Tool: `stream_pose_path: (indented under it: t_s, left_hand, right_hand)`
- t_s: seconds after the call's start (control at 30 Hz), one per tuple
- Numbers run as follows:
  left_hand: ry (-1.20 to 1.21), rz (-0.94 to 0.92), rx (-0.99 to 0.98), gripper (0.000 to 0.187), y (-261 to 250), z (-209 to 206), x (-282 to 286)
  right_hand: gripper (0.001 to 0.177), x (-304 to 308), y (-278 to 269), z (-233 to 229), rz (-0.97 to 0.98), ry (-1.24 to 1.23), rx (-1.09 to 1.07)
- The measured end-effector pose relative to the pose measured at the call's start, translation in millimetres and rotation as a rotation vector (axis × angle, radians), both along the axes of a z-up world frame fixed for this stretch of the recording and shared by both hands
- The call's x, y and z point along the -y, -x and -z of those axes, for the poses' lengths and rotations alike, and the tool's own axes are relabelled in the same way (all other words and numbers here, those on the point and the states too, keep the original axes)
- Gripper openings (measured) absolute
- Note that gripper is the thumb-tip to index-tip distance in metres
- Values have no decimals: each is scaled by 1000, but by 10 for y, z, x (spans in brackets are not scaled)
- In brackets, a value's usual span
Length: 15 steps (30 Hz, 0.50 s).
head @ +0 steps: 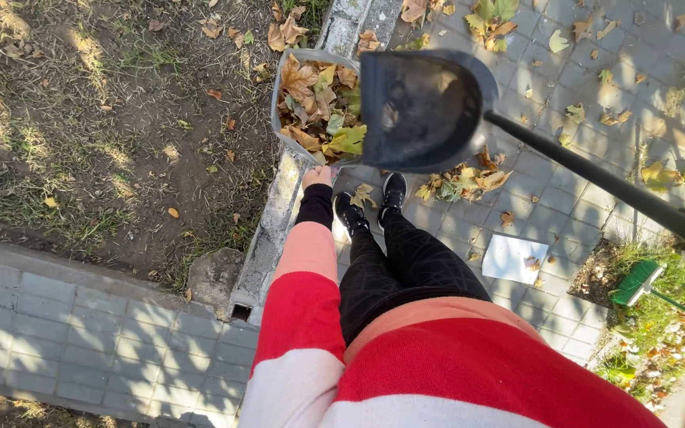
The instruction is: Sweeping and collecting dry leaves from a brick walkway into a plastic bag using a broom and a dustpan.
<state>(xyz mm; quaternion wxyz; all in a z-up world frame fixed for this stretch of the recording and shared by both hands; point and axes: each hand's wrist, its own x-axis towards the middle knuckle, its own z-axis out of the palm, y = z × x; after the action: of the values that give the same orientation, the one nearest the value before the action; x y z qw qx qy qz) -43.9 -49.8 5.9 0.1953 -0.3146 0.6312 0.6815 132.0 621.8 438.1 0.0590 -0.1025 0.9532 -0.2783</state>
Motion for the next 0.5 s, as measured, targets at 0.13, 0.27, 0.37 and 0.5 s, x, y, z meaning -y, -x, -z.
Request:
stream_pose_path:
  t_s: [0.13, 0.27, 0.37, 0.5]
  left_hand:
    - [320, 257, 87, 29, -106, -61, 107]
    - [287, 256, 103, 29, -143, -93, 116]
    - [267, 265, 204, 27, -201, -330, 112]
    - [351, 317, 176, 24, -223, -423, 120]
  right_hand:
    - [24, 2041, 830, -670, -25, 29, 29]
    - [49, 2503, 878, -802, 88, 292, 612]
    - [36, 3240, 1285, -693, -316, 15, 202]
    - [38, 3421, 1368, -334, -404, -53, 65]
